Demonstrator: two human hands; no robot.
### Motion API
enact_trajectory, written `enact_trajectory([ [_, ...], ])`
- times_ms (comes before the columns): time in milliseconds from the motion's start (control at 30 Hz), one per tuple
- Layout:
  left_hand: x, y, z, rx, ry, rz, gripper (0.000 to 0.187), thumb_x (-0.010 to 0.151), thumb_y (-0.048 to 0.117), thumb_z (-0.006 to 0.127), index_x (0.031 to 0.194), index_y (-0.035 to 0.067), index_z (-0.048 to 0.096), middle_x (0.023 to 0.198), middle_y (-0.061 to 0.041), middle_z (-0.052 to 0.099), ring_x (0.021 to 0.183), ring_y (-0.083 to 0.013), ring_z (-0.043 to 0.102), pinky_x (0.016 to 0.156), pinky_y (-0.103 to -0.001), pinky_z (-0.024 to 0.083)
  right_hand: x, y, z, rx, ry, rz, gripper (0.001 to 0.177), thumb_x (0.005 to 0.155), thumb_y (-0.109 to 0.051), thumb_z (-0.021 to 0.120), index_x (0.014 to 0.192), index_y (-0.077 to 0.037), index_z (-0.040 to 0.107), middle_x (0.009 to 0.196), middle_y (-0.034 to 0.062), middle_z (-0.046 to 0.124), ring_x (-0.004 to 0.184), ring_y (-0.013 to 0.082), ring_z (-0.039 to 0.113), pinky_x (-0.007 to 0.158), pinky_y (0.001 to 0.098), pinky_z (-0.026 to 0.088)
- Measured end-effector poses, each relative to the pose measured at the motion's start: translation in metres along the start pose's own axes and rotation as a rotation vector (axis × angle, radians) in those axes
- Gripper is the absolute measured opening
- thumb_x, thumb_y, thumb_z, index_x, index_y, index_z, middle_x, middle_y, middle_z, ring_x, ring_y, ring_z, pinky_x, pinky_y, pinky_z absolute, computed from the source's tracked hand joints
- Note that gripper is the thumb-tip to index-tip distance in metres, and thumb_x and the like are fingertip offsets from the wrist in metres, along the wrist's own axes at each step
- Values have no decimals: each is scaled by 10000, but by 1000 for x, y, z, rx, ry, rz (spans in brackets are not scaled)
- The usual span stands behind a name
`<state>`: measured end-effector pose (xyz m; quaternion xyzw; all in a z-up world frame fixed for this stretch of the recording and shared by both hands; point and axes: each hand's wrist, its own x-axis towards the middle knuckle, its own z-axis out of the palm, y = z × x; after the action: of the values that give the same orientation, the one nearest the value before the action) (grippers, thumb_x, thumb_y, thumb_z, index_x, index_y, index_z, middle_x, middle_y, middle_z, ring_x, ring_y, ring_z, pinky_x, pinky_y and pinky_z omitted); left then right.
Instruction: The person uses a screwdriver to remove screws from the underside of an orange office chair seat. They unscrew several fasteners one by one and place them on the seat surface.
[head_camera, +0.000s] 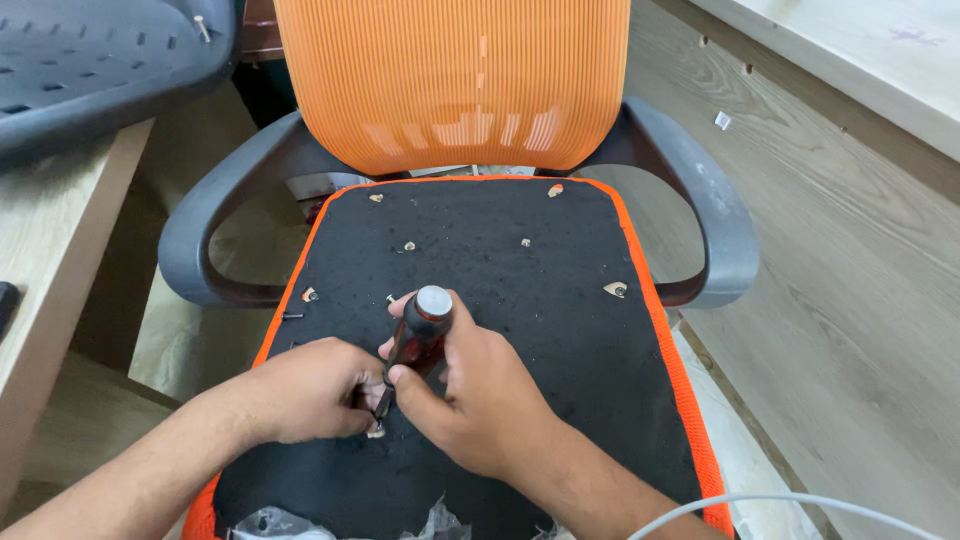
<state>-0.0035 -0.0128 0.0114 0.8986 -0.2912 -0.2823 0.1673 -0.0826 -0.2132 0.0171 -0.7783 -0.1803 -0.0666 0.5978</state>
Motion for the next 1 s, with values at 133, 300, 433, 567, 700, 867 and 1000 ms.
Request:
enact_trajectory([
  [133,-1,1,-2,30,2,-14,201,698,178,836,869,120,746,734,-59,744,739,-222,734,701,-363,559,9,-10,-1,-54,-25,5,439,858,-89,646,1277,-35,525,976,72,735,863,218,765,819,340,602],
  [300,-3,3,1,90,-1,-18,187,731,218,827,849,95,750,751,-69,740,774,-250,739,738,-380,572,12,-17,4,-214,-48,80,430,857,-198,694,1205,-13,523,870,126,740,805,284,747,733,384,583],
  [433,-5,5,2,175,6,10,205,724,206,800,914,138,766,798,-56,759,819,-252,736,754,-388,573,16,-18,13,-325,28,-47,529,835,-235,752,1232,29,521,844,180,698,813,372,682,695,454,539],
  [567,-7,4,4,84,19,-34,253,730,195,805,967,131,743,839,-55,766,835,-244,740,776,-378,576,15,-16,22,-331,92,-102,553,856,-315,786,1214,31,546,892,181,662,798,361,674,699,442,554],
  [700,-7,3,0,41,2,-59,285,728,201,818,991,128,735,837,-59,768,843,-246,746,789,-376,577,15,-16,23,-335,138,-161,507,834,-307,809,1182,-12,589,920,160,677,818,339,686,708,418,565],
  [867,-5,3,0,-23,47,-1,410,701,207,831,1086,164,697,884,-45,764,881,-237,748,804,-370,581,15,-20,20,-286,106,-102,522,821,-282,804,1239,-52,591,907,116,725,783,271,750,696,367,596],
  [1000,-4,3,5,70,24,-54,411,725,227,816,1111,179,686,935,-39,755,933,-240,733,834,-376,578,16,-20,21,-298,91,-102,531,831,-273,804,1260,-59,576,910,107,747,806,264,774,704,361,609],
])
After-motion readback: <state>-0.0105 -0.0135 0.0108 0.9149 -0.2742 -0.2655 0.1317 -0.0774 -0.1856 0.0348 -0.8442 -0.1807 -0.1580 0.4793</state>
